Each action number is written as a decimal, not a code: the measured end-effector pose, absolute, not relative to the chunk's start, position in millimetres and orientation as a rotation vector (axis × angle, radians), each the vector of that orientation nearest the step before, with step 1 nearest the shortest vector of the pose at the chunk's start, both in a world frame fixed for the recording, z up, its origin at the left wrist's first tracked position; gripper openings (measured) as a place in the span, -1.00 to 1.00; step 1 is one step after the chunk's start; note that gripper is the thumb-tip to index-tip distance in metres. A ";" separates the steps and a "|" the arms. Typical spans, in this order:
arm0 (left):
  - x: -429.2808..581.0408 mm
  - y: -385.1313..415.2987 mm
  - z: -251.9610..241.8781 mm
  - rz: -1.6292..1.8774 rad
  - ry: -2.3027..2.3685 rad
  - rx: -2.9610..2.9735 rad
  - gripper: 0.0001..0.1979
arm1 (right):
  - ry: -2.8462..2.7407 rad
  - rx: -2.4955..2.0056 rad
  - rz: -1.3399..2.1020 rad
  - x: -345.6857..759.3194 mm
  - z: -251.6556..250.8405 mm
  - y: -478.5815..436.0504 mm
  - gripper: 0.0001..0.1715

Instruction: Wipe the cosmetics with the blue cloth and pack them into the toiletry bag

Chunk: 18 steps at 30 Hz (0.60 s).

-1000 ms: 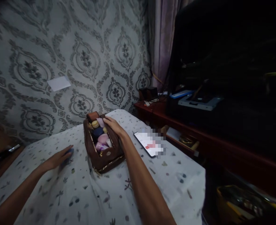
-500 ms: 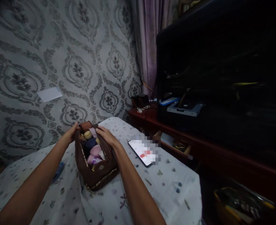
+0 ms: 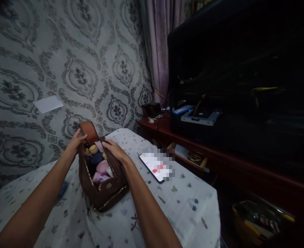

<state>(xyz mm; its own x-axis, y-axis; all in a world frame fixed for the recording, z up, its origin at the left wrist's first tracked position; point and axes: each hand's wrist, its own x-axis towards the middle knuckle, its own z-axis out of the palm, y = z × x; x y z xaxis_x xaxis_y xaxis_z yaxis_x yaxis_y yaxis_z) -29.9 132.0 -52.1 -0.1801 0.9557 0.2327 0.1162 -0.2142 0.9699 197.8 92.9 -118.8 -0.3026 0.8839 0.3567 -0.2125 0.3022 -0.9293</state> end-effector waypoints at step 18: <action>-12.8 92.5 -35.9 1.328 1.317 1.866 -0.46 | -1.537 -0.576 1.134 203.0 -110.4 89.0 -0.36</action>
<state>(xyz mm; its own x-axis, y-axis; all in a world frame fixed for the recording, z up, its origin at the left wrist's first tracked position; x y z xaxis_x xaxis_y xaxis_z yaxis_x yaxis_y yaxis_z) -12.8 92.5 -35.9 0.0592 0.9020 0.4277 0.4206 -0.4111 0.8088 203.0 89.0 -110.4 -0.2940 0.8321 0.4703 -0.2040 0.4261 -0.8814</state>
